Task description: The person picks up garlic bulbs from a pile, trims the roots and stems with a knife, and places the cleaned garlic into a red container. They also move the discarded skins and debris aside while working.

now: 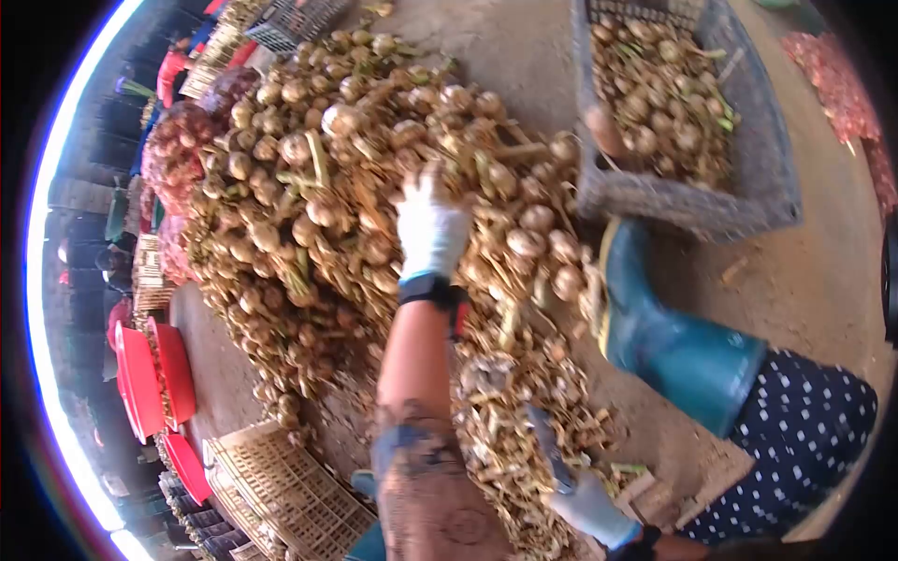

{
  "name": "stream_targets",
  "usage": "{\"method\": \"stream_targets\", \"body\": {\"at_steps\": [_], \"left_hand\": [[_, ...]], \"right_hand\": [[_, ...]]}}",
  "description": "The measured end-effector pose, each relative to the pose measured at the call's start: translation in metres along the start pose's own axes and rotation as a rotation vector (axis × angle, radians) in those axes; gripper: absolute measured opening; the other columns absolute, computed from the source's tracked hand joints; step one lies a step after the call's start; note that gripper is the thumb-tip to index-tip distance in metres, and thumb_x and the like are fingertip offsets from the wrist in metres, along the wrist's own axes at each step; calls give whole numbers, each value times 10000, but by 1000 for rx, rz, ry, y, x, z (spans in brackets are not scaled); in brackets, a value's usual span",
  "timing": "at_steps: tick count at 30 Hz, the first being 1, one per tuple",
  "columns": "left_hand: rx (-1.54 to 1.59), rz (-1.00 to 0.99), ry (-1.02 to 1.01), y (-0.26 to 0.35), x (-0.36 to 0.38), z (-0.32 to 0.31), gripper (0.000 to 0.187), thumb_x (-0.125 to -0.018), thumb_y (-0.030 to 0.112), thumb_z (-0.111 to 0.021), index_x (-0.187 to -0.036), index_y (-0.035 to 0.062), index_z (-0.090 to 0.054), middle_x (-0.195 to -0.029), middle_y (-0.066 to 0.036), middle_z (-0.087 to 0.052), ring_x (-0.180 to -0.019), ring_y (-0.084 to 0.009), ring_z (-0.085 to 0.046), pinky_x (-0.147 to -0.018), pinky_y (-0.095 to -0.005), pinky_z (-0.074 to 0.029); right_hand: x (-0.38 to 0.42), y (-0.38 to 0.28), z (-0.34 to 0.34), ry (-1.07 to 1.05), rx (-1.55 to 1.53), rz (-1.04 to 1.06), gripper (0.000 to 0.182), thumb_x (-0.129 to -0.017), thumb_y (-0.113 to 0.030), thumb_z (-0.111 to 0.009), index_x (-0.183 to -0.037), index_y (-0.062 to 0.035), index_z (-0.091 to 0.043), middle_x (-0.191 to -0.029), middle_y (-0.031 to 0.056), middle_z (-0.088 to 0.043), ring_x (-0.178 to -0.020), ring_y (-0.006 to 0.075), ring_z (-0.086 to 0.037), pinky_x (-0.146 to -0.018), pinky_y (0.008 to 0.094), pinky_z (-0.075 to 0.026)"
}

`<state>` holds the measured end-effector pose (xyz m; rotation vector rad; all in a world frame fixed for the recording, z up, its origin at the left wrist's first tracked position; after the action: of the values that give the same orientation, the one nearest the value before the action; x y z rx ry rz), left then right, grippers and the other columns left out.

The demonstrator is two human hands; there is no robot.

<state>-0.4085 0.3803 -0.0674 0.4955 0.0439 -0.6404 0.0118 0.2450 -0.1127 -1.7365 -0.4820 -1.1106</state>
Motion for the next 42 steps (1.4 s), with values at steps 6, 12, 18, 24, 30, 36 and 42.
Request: {"method": "stream_targets", "body": {"at_steps": [6, 12, 18, 24, 30, 36, 42], "left_hand": [[-111, 200, -200, -15, 17, -33, 654, -654, 246, -814, -1251, 125, -576, -1395, -198, -426, -1230, -445, -432, -1018, -482, -432], [94, 261, -188, -29, 67, -12, 561, -603, 206, -765, -1143, 114, -646, -1282, -233, -471, -1165, -436, -473, -975, -468, -451], [-9, 462, -123, -110, 233, -3, 361, -683, 79, -663, -1042, 54, -629, -1101, -274, -523, -964, -448, -563, -869, -482, -483], [85, 665, 160, -154, 357, 11, 751, -664, 48, -633, -1376, 38, -397, -1125, -247, -594, -1029, -392, -598, -940, -428, -467], [1299, 921, 190, -147, 347, 24, 436, -656, -65, -563, -1088, -20, -595, -863, -69, -631, -743, -188, -604, -683, -296, -513], [1514, 705, -20, -43, 350, 99, 562, -689, -83, -598, -1239, 17, -539, -1031, -69, -623, -894, -189, -616, -780, -302, -530], [1298, 713, -20, -31, 408, 146, 267, -933, 157, -589, -1173, 104, -486, -1019, -29, -573, -906, -168, -591, -832, -326, -507]], "right_hand": [[-20, 14, 6, 47, -173, 67, 254, -781, -121, -723, -965, -27, -575, -693, -37, -515, -616, 68, -473, -554, 249, -400], [-4, -15, 14, 64, -153, -35, 187, -747, -50, -699, -747, -31, -513, -596, -8, -511, -467, 93, -502, -432, 273, -396], [3, -7, 21, 122, -97, 151, 206, -724, -155, -709, -723, -32, -544, -586, 12, -519, -544, 138, -507, -535, 320, -412], [13, -14, 10, 92, 98, 321, 235, -729, -171, -720, -711, -19, -541, -582, 83, -516, -541, 220, -516, -545, 380, -417], [9, -11, 13, 78, 93, 350, 199, -760, -179, -681, -776, -7, -583, -586, 127, -548, -526, 271, -506, -548, 393, -425], [34, -48, -5, 137, 464, 706, 114, -756, -134, -649, -819, -45, -614, -644, 167, -592, -578, 341, -575, -544, 397, -449], [92, -90, -19, 207, 828, 998, 167, -658, -145, -688, -801, -117, -606, -695, 75, -601, -634, 290, -639, -559, 400, -512]]}}
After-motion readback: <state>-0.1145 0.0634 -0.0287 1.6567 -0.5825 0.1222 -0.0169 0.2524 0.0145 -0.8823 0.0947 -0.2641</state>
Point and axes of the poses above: each hand's wrist, its own x-axis away from the middle knuckle, its own z-axis out of the back of the hand, y = z × x, the point moved 8 cm from there along -x, towards the middle knuckle
